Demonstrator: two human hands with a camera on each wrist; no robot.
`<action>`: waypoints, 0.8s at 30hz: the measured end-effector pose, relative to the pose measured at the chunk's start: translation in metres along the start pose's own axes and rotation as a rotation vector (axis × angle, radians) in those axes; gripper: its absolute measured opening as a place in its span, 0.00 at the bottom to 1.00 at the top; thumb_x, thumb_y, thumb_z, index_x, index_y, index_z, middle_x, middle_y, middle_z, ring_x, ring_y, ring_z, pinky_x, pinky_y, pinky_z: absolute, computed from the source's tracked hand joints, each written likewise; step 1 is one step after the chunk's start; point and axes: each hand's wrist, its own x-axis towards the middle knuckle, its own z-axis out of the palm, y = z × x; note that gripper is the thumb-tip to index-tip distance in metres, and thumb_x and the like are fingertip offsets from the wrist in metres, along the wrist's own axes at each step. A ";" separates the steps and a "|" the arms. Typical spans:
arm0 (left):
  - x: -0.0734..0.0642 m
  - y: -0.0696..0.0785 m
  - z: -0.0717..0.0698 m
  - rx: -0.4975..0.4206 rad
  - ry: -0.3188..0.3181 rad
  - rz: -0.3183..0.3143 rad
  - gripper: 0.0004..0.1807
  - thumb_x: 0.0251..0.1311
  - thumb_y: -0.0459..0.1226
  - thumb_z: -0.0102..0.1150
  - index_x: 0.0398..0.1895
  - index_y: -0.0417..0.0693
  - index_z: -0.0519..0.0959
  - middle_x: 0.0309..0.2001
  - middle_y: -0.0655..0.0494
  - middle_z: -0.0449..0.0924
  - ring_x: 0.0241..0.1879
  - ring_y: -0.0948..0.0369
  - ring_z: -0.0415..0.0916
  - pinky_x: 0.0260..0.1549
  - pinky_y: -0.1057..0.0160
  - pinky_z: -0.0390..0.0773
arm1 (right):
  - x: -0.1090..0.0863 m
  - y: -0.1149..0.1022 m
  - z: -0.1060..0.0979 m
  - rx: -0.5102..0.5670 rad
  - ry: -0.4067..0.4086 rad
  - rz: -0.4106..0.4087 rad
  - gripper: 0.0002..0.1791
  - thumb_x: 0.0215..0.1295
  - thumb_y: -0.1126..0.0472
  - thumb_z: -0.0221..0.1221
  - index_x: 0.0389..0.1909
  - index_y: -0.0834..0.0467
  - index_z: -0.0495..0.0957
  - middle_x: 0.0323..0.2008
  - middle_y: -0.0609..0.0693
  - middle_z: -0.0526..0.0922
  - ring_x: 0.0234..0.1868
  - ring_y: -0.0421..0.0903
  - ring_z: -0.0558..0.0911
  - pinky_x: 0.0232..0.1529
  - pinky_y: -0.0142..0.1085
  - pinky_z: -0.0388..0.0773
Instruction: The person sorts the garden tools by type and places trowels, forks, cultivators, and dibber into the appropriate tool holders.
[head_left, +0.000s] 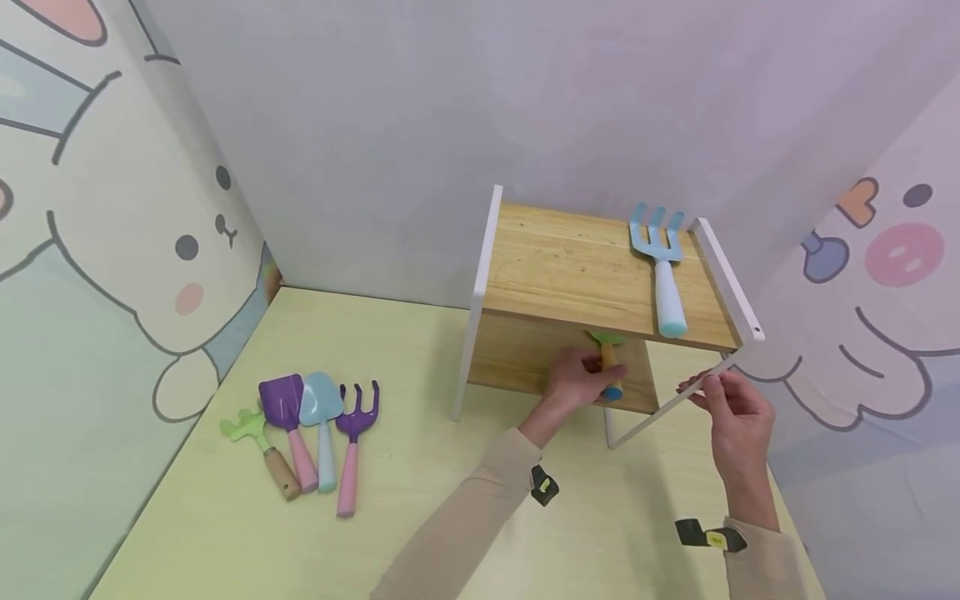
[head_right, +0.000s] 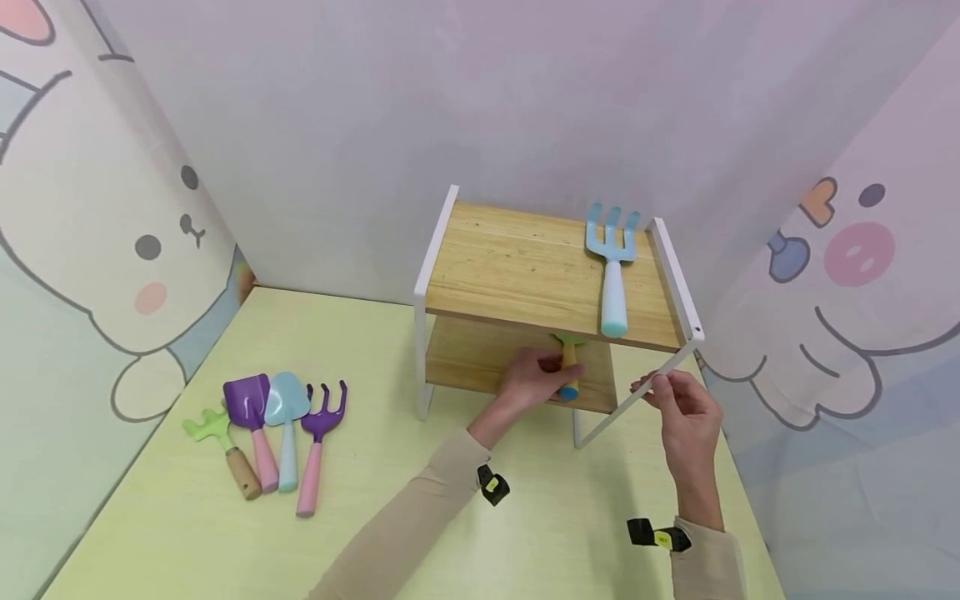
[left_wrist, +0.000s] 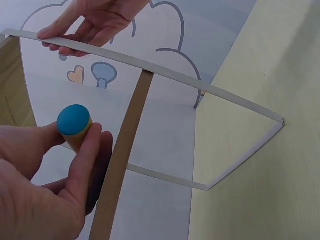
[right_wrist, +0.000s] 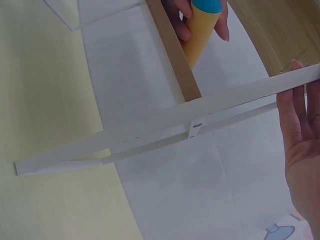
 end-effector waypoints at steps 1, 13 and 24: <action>0.000 0.000 0.001 0.004 0.005 0.009 0.20 0.64 0.49 0.70 0.45 0.39 0.87 0.29 0.58 0.87 0.24 0.66 0.80 0.23 0.70 0.77 | 0.000 0.000 0.000 -0.005 0.004 0.001 0.07 0.72 0.81 0.50 0.44 0.83 0.74 0.35 0.58 0.87 0.37 0.47 0.90 0.43 0.35 0.86; -0.002 0.005 0.009 0.113 0.047 0.078 0.17 0.66 0.46 0.68 0.31 0.40 0.82 0.20 0.61 0.75 0.19 0.68 0.71 0.17 0.72 0.64 | -0.002 -0.002 0.000 -0.123 0.042 0.043 0.08 0.73 0.78 0.52 0.44 0.83 0.73 0.35 0.54 0.88 0.36 0.44 0.89 0.43 0.33 0.85; 0.002 0.003 0.012 0.114 0.040 0.113 0.16 0.70 0.45 0.64 0.33 0.40 0.81 0.23 0.60 0.76 0.21 0.67 0.72 0.18 0.72 0.67 | -0.001 -0.001 0.000 -0.031 0.004 0.014 0.08 0.73 0.80 0.50 0.46 0.84 0.73 0.36 0.58 0.87 0.37 0.47 0.89 0.44 0.35 0.86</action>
